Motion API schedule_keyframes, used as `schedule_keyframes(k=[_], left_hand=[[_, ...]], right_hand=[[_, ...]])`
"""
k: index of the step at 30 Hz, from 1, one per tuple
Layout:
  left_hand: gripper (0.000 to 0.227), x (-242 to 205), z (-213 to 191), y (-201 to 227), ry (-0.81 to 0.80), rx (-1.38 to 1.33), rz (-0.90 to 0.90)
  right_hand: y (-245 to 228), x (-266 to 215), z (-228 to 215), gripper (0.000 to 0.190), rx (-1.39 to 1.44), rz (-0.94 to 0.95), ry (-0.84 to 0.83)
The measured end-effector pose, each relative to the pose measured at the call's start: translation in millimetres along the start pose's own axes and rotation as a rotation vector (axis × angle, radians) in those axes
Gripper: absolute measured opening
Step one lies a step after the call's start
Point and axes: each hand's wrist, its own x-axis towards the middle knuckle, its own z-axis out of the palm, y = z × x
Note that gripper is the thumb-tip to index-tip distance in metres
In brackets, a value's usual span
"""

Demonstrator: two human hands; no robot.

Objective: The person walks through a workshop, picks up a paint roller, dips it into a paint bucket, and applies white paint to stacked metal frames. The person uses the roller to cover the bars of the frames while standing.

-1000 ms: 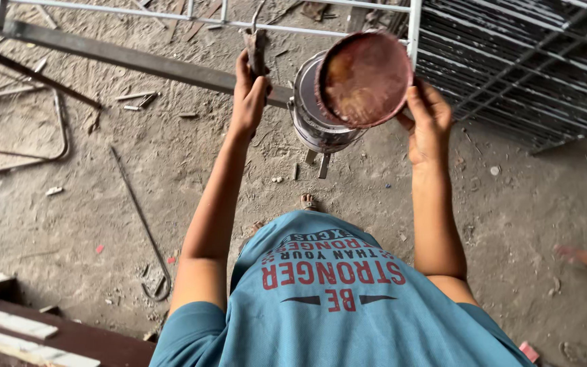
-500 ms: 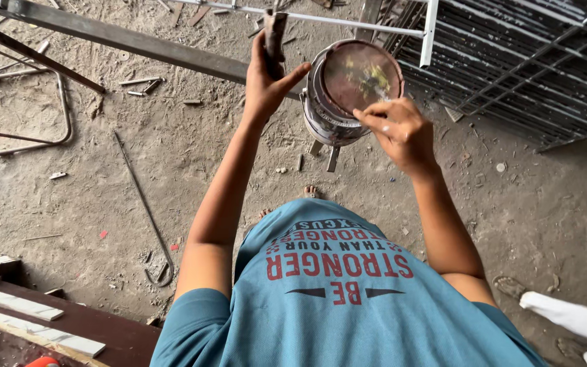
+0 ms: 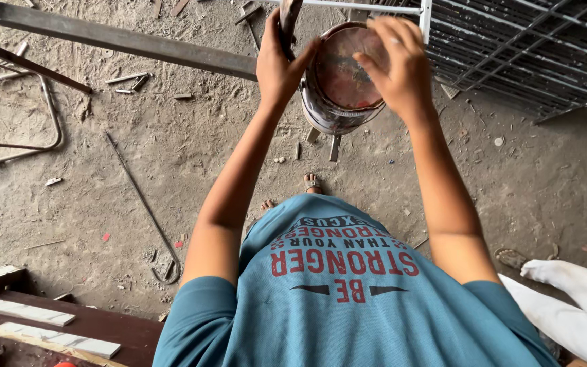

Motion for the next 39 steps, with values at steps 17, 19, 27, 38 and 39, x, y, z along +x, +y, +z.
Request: schedule_keyframes(k=[17,19,27,38,39], left_hand=[[0.061,35.3,34.4,29.5,0.171,0.209,0.051],[0.059,37.4,36.6,28.8,0.175,0.203,0.043],[0.056,44.5,39.2,17.0,0.116,0.108,-0.017],[0.047,42.1,35.3,45.8,0.073,-0.045,0.107],[0.045,40.4,35.0,52.7,0.039,-0.071,0.112]], right_hand=[[-30.5,16.4,41.1,0.086,-0.274,0.211,-0.555],[-28.7,15.7,43.6,0.081,-0.292,0.223,-0.577],[-26.0,15.4,49.0,0.063,-0.335,0.221,-0.559],[-35.6,9.2,51.7,0.059,-0.208,0.18,-0.322],[-34.9,5.0,50.6,0.059,-0.189,0.163,-0.223]])
